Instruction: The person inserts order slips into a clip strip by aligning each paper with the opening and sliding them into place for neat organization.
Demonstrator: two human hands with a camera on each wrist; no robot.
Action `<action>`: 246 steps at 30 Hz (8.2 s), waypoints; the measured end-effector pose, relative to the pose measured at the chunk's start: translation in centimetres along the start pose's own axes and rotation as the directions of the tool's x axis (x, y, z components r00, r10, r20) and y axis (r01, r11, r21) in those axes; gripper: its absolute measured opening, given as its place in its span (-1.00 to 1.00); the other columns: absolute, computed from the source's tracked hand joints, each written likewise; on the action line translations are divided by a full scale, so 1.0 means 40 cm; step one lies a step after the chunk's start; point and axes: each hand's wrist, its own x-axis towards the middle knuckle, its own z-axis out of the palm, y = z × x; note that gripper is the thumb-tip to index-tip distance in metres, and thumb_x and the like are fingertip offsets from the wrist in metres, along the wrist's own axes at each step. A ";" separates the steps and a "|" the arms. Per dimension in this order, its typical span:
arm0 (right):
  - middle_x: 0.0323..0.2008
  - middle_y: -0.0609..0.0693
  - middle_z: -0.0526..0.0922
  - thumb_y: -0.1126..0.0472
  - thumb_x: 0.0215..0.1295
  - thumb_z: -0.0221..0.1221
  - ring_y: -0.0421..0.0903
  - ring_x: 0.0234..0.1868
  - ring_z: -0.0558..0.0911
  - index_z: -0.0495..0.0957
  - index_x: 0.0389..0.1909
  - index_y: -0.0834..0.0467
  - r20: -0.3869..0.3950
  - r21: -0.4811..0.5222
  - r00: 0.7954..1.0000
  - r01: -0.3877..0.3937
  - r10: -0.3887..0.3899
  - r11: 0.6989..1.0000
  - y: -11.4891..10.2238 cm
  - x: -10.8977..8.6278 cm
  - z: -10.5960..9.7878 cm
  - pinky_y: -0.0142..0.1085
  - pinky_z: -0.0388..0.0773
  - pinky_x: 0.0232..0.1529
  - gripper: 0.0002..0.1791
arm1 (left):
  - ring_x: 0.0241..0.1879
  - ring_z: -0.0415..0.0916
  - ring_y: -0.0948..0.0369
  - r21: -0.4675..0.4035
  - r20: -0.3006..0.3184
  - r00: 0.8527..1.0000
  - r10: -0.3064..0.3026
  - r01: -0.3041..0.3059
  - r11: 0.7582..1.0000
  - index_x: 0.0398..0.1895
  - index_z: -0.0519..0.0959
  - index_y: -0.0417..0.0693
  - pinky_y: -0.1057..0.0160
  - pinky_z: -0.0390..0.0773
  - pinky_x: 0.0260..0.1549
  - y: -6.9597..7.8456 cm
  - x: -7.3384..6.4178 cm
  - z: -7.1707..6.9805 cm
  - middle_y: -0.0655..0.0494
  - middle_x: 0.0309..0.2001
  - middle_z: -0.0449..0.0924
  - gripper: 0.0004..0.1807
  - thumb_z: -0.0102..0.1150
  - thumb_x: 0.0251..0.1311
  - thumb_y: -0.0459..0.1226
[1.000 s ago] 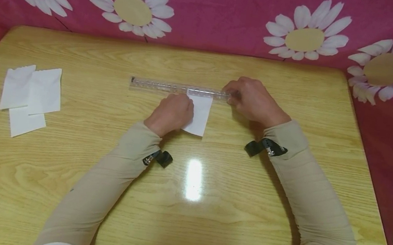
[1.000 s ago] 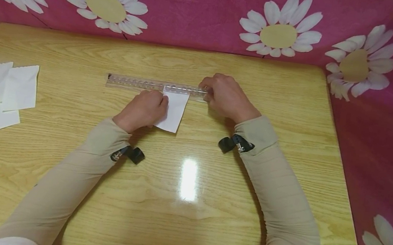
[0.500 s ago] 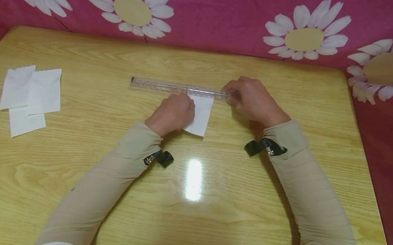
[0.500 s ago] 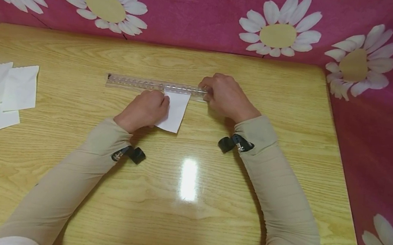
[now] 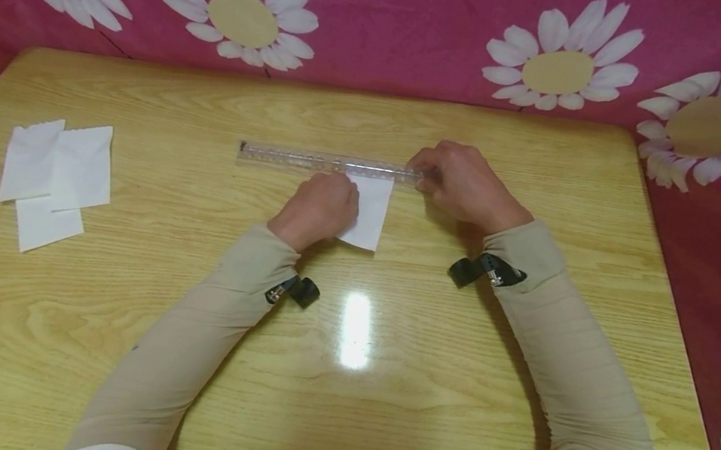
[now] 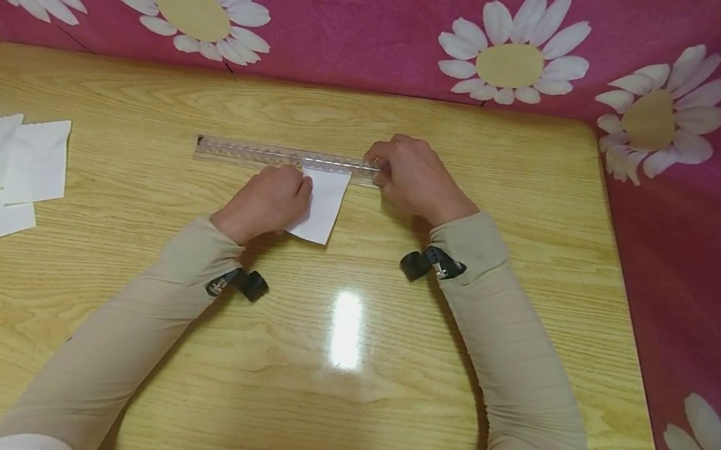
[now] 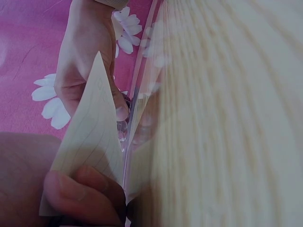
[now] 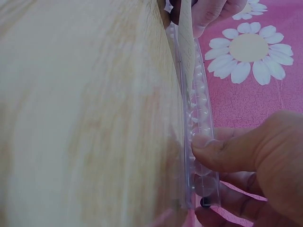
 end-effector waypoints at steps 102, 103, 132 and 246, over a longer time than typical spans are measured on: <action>-0.06 0.18 0.75 0.37 0.37 0.21 0.10 -0.07 0.63 0.71 0.06 0.17 -0.013 0.013 1.000 0.008 -0.008 1.000 0.005 0.002 0.006 0.01 0.55 0.10 -0.71 | -0.27 0.59 -0.05 0.031 -0.022 1.000 0.021 -0.020 0.999 -0.44 0.54 -0.13 0.04 0.62 -0.24 0.037 0.018 0.025 -0.20 -0.18 0.65 -0.45 -0.41 0.62 -0.15; -0.06 0.18 0.75 0.37 0.37 0.20 0.10 -0.07 0.63 0.71 0.06 0.17 -0.012 0.012 1.000 0.007 -0.007 1.000 0.005 0.002 0.006 0.01 0.55 0.10 -0.71 | -0.27 0.60 -0.05 0.032 -0.023 1.000 0.021 -0.020 0.999 -0.44 0.54 -0.14 0.04 0.63 -0.24 0.037 0.018 0.025 -0.20 -0.18 0.65 -0.45 -0.41 0.62 -0.15; -0.04 0.20 0.73 0.33 0.40 0.21 0.12 -0.08 0.61 0.68 0.12 0.19 0.015 -0.004 1.000 -0.020 0.020 1.000 0.002 0.003 0.006 0.02 0.54 0.12 -0.69 | -0.33 0.58 -0.05 -0.048 -0.090 0.996 0.022 -0.026 0.999 -0.17 0.53 -0.25 0.02 0.62 -0.29 0.024 -0.032 0.032 -0.17 -0.28 0.60 -0.54 -0.21 0.57 -0.05; -0.03 0.21 0.72 0.34 0.43 0.19 0.13 -0.02 0.63 0.67 0.11 0.17 0.019 0.015 1.000 -0.017 0.016 1.000 0.002 0.001 0.004 0.04 0.54 0.14 -0.71 | -0.74 0.42 0.34 -0.769 0.056 0.998 0.027 0.026 0.639 0.01 0.58 -0.45 0.39 0.49 -0.67 0.006 -0.019 0.064 0.13 -0.65 0.56 -0.65 0.10 0.51 -0.23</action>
